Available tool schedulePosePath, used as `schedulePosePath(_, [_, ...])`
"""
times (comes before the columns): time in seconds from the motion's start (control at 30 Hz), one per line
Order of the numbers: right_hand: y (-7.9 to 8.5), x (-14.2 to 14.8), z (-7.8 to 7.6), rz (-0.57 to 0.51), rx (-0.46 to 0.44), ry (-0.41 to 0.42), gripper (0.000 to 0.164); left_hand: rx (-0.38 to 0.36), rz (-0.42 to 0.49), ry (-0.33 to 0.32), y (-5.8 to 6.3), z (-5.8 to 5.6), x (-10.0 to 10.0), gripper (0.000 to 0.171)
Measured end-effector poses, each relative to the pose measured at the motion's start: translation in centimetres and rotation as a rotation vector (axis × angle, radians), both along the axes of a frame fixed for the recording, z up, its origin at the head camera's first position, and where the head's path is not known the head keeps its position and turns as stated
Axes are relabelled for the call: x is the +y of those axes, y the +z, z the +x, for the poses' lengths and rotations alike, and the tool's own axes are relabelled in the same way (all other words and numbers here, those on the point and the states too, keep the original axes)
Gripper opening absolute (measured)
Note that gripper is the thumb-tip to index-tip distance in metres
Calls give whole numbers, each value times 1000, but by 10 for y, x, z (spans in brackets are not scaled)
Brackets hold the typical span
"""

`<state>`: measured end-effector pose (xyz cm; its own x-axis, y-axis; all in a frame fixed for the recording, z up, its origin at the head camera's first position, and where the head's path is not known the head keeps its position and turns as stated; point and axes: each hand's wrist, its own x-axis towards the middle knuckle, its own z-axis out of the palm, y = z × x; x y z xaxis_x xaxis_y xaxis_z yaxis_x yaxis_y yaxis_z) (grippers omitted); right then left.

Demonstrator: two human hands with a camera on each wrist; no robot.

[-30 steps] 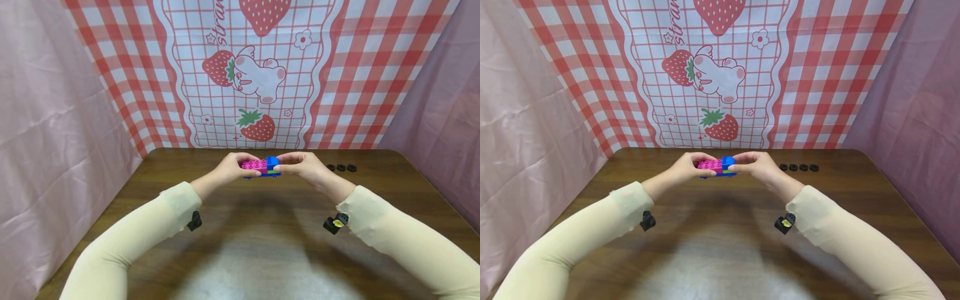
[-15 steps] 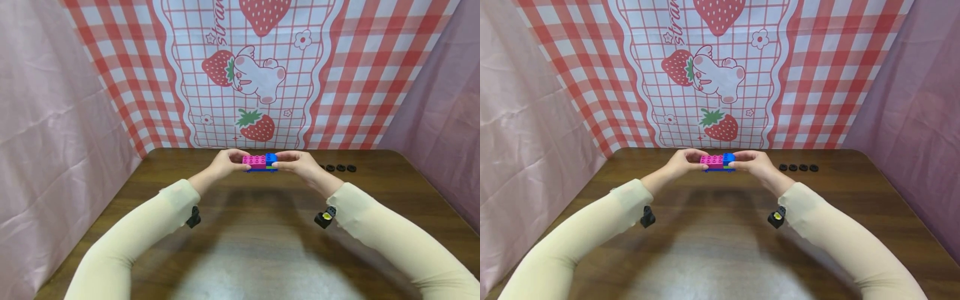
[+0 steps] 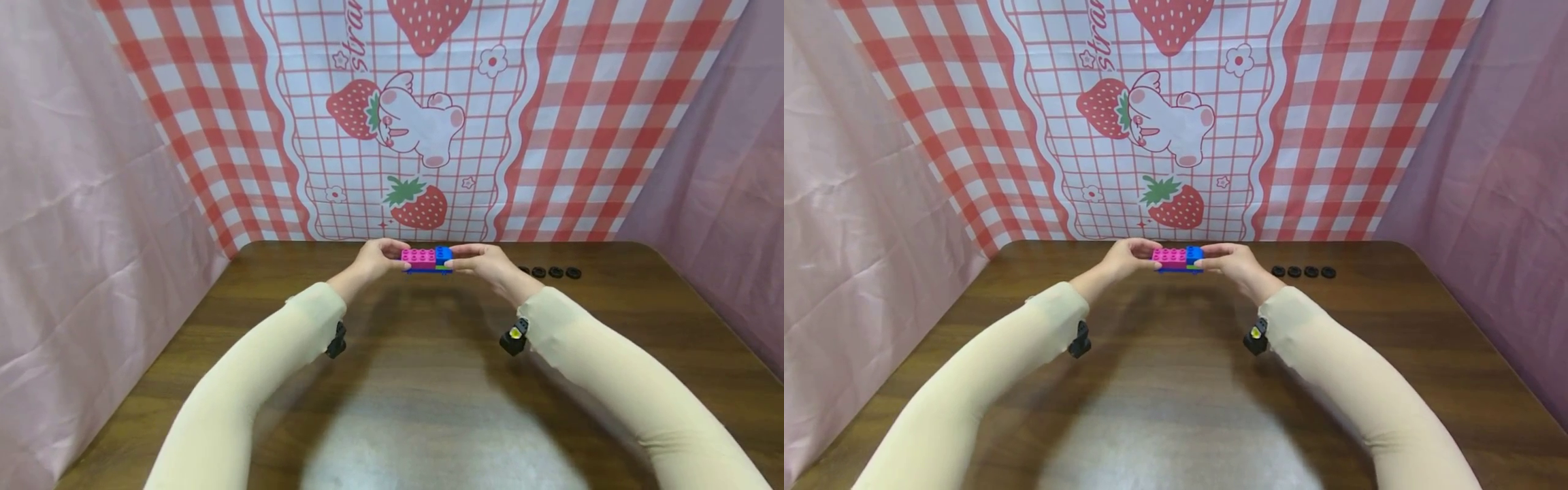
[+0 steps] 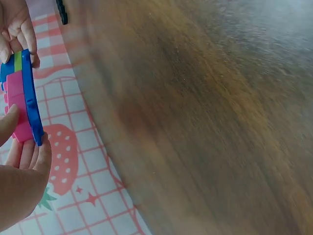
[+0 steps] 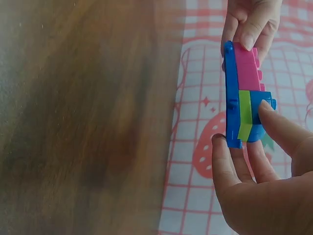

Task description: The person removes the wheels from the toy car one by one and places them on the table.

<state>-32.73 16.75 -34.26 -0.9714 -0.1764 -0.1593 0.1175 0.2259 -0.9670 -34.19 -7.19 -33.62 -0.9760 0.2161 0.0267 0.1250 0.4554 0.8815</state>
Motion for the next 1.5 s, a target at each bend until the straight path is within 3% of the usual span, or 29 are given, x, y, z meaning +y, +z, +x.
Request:
schedulePosePath(0.43, [-24, 5, -24, -75, -22, -35, 56, -4, -38, -25, -22, -21, 12, 40])
schedulePosePath(0.63, [-32, 6, -27, 14, -42, -57, 54, -44, -44, -13, -33, -27, 17, 42])
schedulePosePath(1.17, [-46, 8, -34, 117, -53, -94, 53, -61, -145, -3, -49, -27, 26, 39])
schedulePosePath(1.5, [-51, 7, -33, 210, -1, -111, 50, -83, -120, -16, -51, -28, 27, 39])
